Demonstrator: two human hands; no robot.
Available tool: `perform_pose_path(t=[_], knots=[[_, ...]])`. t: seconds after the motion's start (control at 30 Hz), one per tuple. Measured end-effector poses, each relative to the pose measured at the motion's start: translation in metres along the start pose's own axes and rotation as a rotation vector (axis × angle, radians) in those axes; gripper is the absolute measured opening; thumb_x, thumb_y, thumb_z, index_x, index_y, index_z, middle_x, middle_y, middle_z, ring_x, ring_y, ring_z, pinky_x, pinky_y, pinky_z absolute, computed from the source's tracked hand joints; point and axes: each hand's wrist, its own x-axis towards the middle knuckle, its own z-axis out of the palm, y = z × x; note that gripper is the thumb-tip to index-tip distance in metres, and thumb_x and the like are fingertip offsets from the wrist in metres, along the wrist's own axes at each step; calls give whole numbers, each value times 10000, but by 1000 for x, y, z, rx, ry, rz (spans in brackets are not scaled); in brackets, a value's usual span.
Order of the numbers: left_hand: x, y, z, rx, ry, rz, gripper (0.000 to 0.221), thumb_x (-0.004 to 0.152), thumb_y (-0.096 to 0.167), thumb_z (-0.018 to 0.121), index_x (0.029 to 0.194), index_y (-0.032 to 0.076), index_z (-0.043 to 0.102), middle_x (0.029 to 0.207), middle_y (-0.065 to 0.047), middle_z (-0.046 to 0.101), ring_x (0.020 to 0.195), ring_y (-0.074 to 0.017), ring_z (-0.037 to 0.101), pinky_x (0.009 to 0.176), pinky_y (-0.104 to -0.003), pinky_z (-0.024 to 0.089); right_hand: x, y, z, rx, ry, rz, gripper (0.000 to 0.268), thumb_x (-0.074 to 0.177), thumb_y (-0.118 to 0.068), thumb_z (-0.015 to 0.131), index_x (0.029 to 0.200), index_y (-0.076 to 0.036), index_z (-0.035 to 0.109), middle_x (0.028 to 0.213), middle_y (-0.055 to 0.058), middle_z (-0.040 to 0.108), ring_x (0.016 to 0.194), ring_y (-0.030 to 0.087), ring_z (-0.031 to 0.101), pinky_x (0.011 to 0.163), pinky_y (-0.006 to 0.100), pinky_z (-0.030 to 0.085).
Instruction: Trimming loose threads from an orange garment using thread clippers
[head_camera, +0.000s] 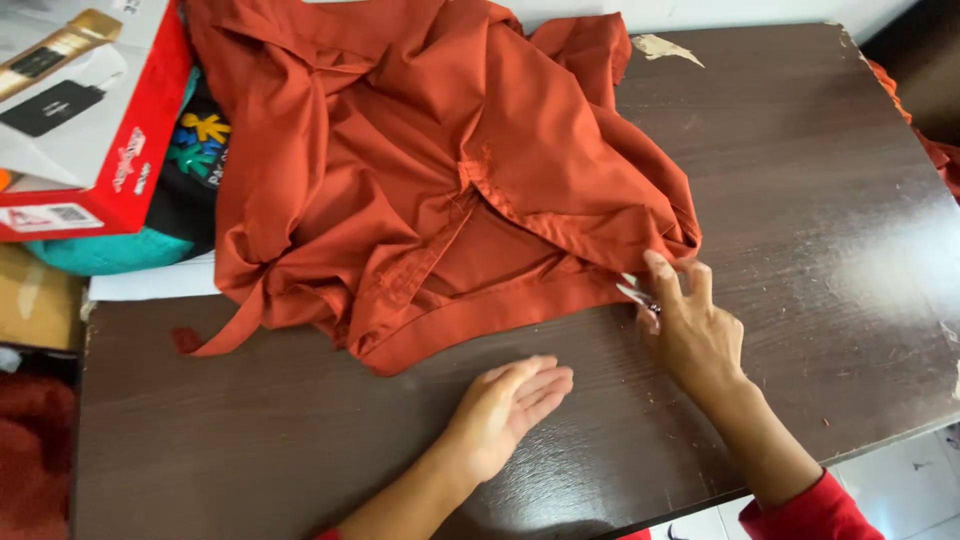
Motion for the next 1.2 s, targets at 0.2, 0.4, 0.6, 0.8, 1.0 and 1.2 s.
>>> perform_pose_path(t=[0.2,0.4,0.6,0.8,1.0,1.2], knots=[[45,-9,21,-259,65,85,452,903,128,642,1249,-154,567,1239,-344,643,1157,-360,660,1049,-387,548,38,0,-17,40,-247,102,722,849,-275,592,1524,-336,342,1534,-3,427,985,505,693,631,715,562],[32,-11,25,-199,-22,-5,685,886,262,694,1363,-185,489,1341,-367,598,1192,-388,649,1052,-387,544,59,-22,-6,465,-242,265,380,956,-342,615,1330,-309,675,983,248,743,901,543,661,767,539,513],[56,-3,-5,-224,-291,85,509,995,436,534,1431,173,536,1379,-191,634,1095,-282,670,893,-378,576,61,-107,-60,1755,-481,549,432,971,-165,690,655,-227,402,511,-92,367,378,35,267,352,236,148],[36,52,-40,-121,-115,674,300,988,309,640,1159,71,704,1253,-209,721,1233,-320,657,1152,-522,452,52,-120,6,1816,-396,458,210,931,-72,649,1020,110,707,628,-25,391,358,56,453,378,310,513],[116,30,-113,90,24,730,326,1012,334,618,1193,76,705,1248,-201,725,1224,-301,661,1125,-514,466,36,-94,-22,1522,-710,251,373,868,-166,809,690,113,637,427,147,519,241,102,382,217,278,376],[120,21,-105,65,64,804,204,1020,236,632,965,60,718,903,-45,765,967,-187,741,1024,-480,550,0,-100,-49,1702,-729,17,324,891,-147,774,719,126,763,383,204,601,225,153,436,243,249,367]])
